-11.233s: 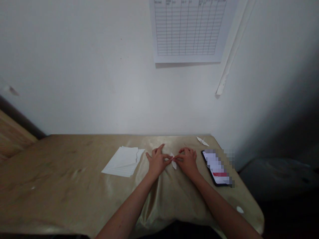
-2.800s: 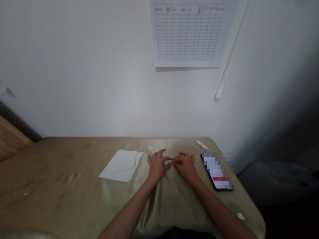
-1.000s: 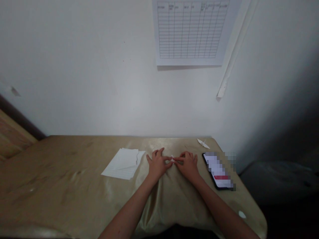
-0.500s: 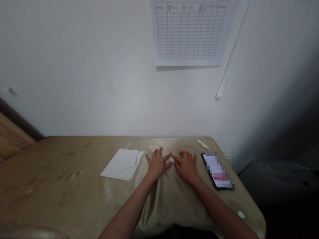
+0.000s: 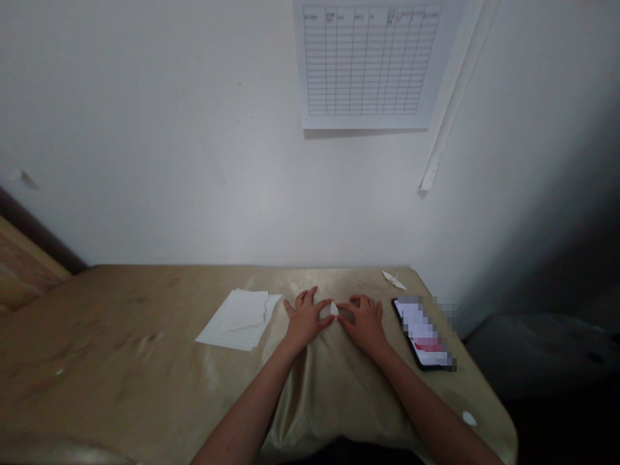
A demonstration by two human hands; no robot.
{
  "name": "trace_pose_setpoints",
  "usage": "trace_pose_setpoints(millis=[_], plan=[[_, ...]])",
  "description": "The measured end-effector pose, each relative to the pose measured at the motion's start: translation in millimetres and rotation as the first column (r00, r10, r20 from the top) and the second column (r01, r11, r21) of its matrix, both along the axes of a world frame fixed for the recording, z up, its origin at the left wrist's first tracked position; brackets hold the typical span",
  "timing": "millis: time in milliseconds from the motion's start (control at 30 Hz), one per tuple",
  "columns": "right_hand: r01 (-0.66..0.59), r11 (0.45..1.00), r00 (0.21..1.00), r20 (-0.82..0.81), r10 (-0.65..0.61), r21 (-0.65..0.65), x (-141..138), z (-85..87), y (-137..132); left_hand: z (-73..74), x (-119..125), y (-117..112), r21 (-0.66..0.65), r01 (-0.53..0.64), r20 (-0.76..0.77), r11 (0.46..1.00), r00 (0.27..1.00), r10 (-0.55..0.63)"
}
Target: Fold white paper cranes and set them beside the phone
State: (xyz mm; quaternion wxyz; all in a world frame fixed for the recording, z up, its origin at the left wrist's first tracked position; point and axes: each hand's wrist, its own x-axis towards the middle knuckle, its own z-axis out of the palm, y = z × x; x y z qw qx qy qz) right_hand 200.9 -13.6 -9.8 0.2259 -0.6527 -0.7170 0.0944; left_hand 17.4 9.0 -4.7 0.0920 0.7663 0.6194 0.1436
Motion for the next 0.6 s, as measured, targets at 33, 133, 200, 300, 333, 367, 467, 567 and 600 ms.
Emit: trace_pose_setpoints(millis=[33,133,200,300,333,367,467,567,600], plan=[[-0.001,1.000,1.000,-0.011,0.001,0.002,0,-0.3,0,1.1,0,0,0.001,-0.005,0.008,1.000,1.000,0.005],[-0.005,1.000,0.999,-0.047,0.005,0.007,1,-0.6,0,4.0,1,-3,0.027,-0.007,0.034,1.000,0.999,0.006],[-0.019,1.000,0.998,-0.067,0.020,0.009,2,-0.6,1,5.3,1,-5,0.065,0.002,0.058,0.998,0.998,-0.006],[-0.050,0.999,0.996,-0.072,0.051,0.013,3,-1.2,3,6.8,2,-7,0.124,0.021,0.106,0.992,0.994,-0.035],[-0.059,0.998,0.996,-0.066,0.060,0.018,4,-1.7,4,7.3,2,-7,0.141,0.026,0.123,0.990,0.991,-0.044],[-0.067,0.997,0.996,-0.058,0.069,0.025,4,-2.3,5,7.9,2,-7,0.155,0.030,0.140,0.987,0.989,-0.052],[-0.098,0.993,0.994,-0.048,0.101,0.059,6,-4.4,6,10.0,1,-7,0.182,0.034,0.183,0.983,0.981,-0.068],[-0.112,0.991,0.990,-0.081,0.118,0.071,6,-6.2,6,11.8,0,-6,0.189,0.034,0.213,0.981,0.974,-0.075],[-0.111,0.991,0.988,-0.096,0.118,0.072,6,-6.7,6,12.0,-1,-6,0.189,0.036,0.221,0.981,0.972,-0.078]])
